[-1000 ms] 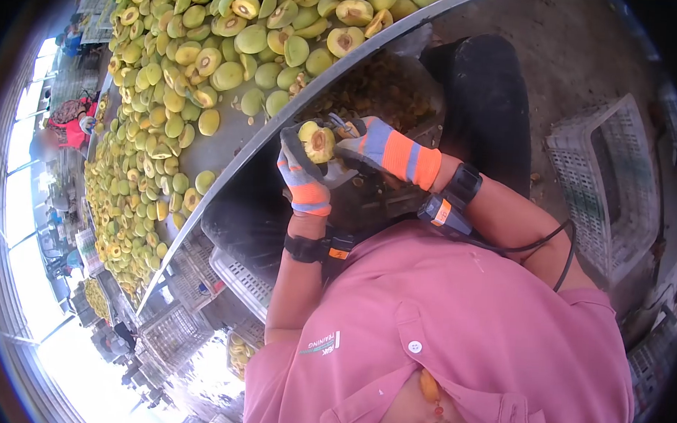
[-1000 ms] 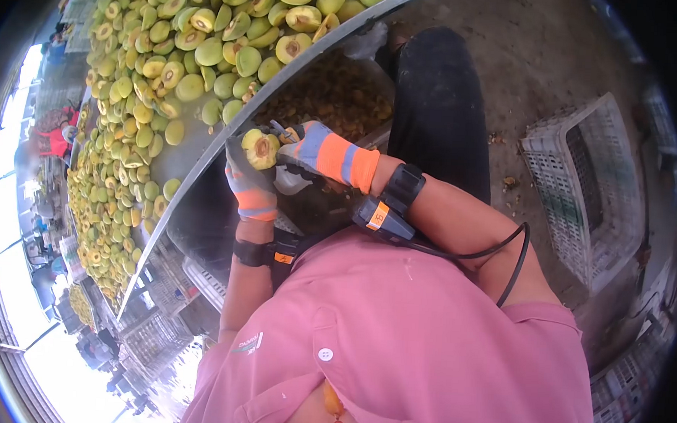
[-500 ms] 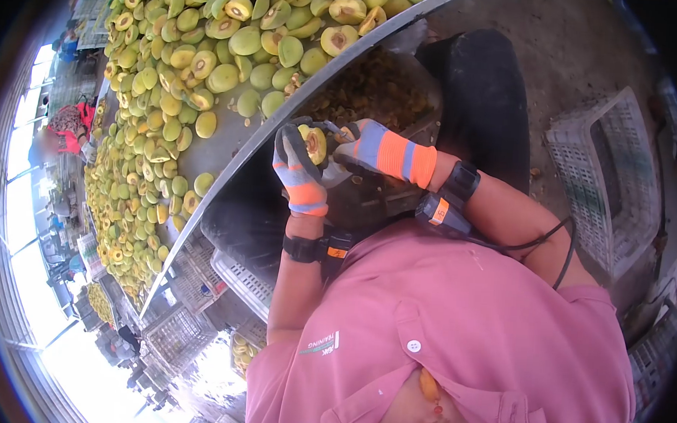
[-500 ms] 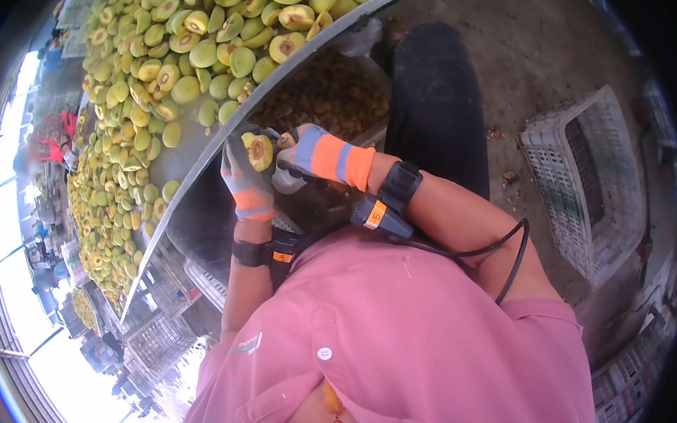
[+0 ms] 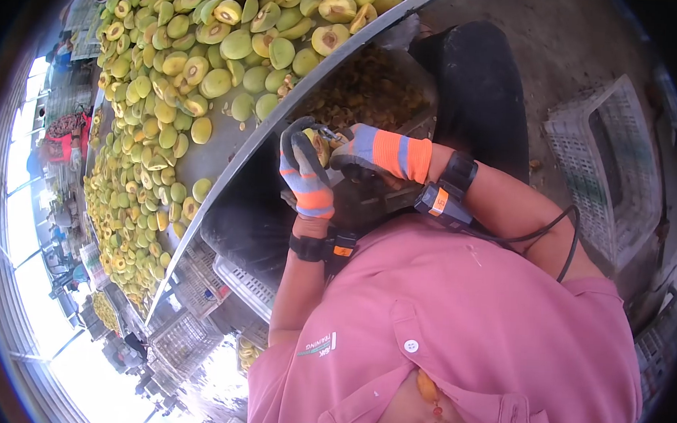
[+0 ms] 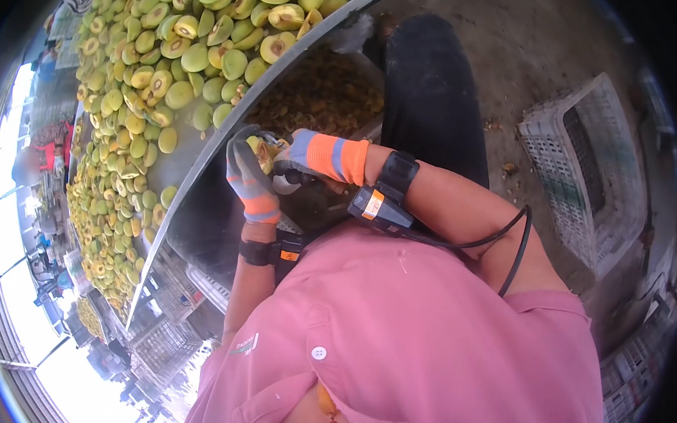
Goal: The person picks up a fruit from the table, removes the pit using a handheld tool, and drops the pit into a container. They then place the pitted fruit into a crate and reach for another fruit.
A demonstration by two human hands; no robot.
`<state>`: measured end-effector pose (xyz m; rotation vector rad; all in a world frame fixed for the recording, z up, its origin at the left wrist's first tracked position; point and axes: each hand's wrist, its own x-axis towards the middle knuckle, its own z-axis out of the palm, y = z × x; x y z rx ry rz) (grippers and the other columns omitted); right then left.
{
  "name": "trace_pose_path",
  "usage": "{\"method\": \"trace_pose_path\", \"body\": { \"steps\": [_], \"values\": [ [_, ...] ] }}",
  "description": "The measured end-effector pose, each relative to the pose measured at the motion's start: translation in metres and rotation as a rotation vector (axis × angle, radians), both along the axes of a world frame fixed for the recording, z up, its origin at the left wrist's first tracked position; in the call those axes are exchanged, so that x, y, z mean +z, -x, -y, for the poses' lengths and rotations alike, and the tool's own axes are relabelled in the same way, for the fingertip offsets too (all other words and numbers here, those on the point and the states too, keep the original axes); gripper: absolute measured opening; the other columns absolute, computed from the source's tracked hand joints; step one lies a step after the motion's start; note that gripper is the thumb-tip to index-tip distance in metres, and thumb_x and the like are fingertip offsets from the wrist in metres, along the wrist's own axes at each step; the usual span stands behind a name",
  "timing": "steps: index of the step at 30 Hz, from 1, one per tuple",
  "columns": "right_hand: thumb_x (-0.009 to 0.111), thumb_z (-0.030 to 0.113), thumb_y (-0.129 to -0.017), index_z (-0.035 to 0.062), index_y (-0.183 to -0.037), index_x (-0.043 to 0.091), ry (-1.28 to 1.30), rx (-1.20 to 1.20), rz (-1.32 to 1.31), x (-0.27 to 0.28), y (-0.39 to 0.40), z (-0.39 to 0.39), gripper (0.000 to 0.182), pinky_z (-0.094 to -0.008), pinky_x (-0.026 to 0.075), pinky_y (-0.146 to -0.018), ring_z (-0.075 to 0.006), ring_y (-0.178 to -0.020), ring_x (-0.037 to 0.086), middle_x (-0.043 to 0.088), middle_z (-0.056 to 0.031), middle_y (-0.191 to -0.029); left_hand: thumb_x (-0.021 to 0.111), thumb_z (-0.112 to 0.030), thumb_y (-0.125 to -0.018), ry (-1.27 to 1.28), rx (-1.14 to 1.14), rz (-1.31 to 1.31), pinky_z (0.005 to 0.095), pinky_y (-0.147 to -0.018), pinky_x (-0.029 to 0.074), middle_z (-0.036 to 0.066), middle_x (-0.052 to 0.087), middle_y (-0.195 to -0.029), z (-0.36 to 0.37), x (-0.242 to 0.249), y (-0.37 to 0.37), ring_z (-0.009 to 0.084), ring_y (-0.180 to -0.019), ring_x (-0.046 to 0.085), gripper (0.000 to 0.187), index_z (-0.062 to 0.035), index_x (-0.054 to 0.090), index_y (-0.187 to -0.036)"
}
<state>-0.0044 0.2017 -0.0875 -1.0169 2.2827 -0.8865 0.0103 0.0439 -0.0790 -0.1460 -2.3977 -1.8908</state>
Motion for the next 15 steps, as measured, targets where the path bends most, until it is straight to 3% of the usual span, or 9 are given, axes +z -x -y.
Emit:
{"method": "trace_pose_path", "body": {
  "steps": [2, 5, 8, 11, 14, 15],
  "values": [
    [0.080, 0.018, -0.065, 0.0097, -0.110, 0.062, -0.009, 0.064, -0.101, -0.010, 0.000, 0.003, 0.049, -0.0356, 0.053, -0.071, -0.0332, -0.083, 0.066, 0.067, -0.0102, -0.094, 0.042, -0.026, -0.101, -0.016, 0.002, -0.010, 0.0301, -0.086, 0.045, 0.008, 0.059, -0.100, 0.000, -0.002, -0.001, 0.0163, -0.094, 0.056, 0.032, 0.0005, 0.057, -0.111],
    [0.073, 0.023, -0.072, 0.0007, -0.106, 0.061, 0.193, -0.419, 0.610, -0.025, -0.002, 0.017, 0.042, -0.0376, 0.054, -0.068, -0.0319, -0.078, 0.067, 0.067, -0.0153, -0.089, 0.041, -0.024, -0.101, -0.020, -0.005, -0.048, 0.0310, -0.082, 0.048, 0.010, 0.060, -0.096, -0.006, 0.000, -0.004, 0.0174, -0.089, 0.058, 0.031, 0.0014, 0.056, -0.111],
    [0.066, 0.026, -0.077, -0.0075, -0.098, 0.062, 0.302, -0.703, 0.841, -0.010, -0.006, 0.021, 0.039, -0.0391, 0.053, -0.065, -0.0303, -0.073, 0.067, 0.065, -0.0196, -0.082, 0.045, -0.022, -0.100, -0.033, -0.027, -0.041, 0.0295, -0.080, 0.047, 0.008, 0.060, -0.096, -0.008, 0.004, -0.006, 0.0154, -0.087, 0.057, 0.027, 0.0005, 0.056, -0.110],
    [0.066, 0.025, -0.075, -0.0086, -0.090, 0.063, 0.297, -0.669, 0.667, -0.001, -0.010, 0.018, 0.036, -0.0384, 0.051, -0.063, -0.0289, -0.070, 0.066, 0.065, -0.0191, -0.075, 0.048, -0.017, -0.098, -0.065, -0.051, -0.001, 0.0268, -0.076, 0.047, 0.005, 0.058, -0.094, -0.003, 0.002, -0.005, 0.0120, -0.082, 0.055, 0.021, -0.0013, 0.057, -0.110],
    [0.067, 0.028, -0.083, -0.0046, -0.087, 0.065, 0.322, -0.589, 0.592, -0.009, -0.016, 0.013, 0.033, -0.0342, 0.044, -0.055, -0.0132, -0.060, 0.052, 0.059, -0.0125, -0.064, 0.050, -0.012, -0.096, -0.065, -0.062, 0.043, 0.0270, -0.074, 0.048, 0.005, 0.059, -0.092, 0.004, -0.001, -0.005, 0.0124, -0.082, 0.056, 0.016, -0.0013, 0.057, -0.106],
    [0.067, 0.027, -0.083, -0.0042, -0.086, 0.065, 0.297, -0.580, 0.568, -0.010, -0.017, 0.013, 0.031, -0.0343, 0.043, -0.055, -0.0131, -0.059, 0.051, 0.059, -0.0132, -0.064, 0.051, -0.010, -0.094, -0.038, -0.063, 0.046, 0.0272, -0.074, 0.048, 0.005, 0.059, -0.091, 0.006, -0.001, -0.006, 0.0128, -0.082, 0.057, 0.015, -0.0012, 0.057, -0.105]
  ]
}}
